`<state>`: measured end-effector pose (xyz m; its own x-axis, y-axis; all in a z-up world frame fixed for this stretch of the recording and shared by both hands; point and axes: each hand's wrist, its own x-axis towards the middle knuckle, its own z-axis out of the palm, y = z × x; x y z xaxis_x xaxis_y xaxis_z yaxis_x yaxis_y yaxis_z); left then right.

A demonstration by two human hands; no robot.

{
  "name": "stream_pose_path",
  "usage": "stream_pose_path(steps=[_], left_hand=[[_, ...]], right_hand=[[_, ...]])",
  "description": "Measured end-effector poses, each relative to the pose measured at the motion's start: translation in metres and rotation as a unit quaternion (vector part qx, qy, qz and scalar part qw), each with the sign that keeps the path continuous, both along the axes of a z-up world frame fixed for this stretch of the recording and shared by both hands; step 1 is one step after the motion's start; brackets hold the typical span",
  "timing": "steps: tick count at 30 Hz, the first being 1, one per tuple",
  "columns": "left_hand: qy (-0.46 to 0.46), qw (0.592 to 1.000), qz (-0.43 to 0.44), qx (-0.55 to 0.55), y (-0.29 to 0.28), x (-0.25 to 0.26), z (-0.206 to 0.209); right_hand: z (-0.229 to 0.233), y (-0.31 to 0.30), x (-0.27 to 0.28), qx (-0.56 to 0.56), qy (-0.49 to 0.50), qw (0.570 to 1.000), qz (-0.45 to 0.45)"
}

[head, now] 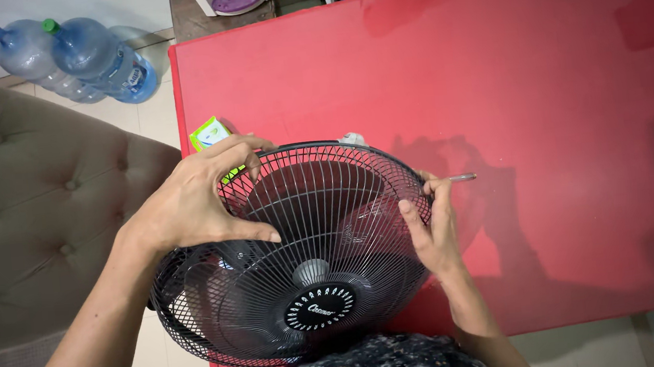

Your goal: The person assembles a table fan by attaching the front and rear wire cages to the fan body. They align the cages, press them into place, and rotate the fan to check fit. The fan remains on a red table throughout.

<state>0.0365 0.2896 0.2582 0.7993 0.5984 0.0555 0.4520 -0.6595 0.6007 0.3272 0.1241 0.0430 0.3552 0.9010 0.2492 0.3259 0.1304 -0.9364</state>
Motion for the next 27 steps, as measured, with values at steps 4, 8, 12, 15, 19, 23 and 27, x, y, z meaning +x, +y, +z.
stream_pose_path(steps=[4, 8, 12, 15, 19, 23, 27], left_hand=[[-0.010, 0.999, 0.029, -0.029, -0.004, -0.006, -0.003], [-0.048, 0.997, 0.036, -0.040, -0.002, -0.007, -0.007], [-0.025, 0.999, -0.021, 0.017, 0.008, -0.001, -0.012], [-0.010, 0.999, -0.040, 0.028, 0.007, 0.000, -0.013], [0.039, 0.986, 0.038, 0.156, -0.010, -0.006, -0.007], [-0.008, 0.945, 0.251, 0.207, -0.054, -0.046, -0.024], [-0.154, 0.863, 0.436, 0.202, -0.133, -0.090, -0.087]], right_hand=[[-0.003, 0.003, 0.016, -0.051, 0.054, 0.997, 0.006], [0.011, 0.022, 0.025, -0.015, 0.049, 0.994, 0.098], [0.024, 0.028, 0.021, 0.013, -0.041, 0.993, 0.112], [0.028, 0.024, 0.019, 0.020, -0.067, 0.990, 0.126], [0.031, 0.011, 0.012, 0.013, -0.081, 0.991, 0.109], [0.025, 0.005, 0.009, 0.024, -0.088, 0.992, 0.083], [0.023, 0.004, 0.007, 0.040, -0.138, 0.988, 0.061]])
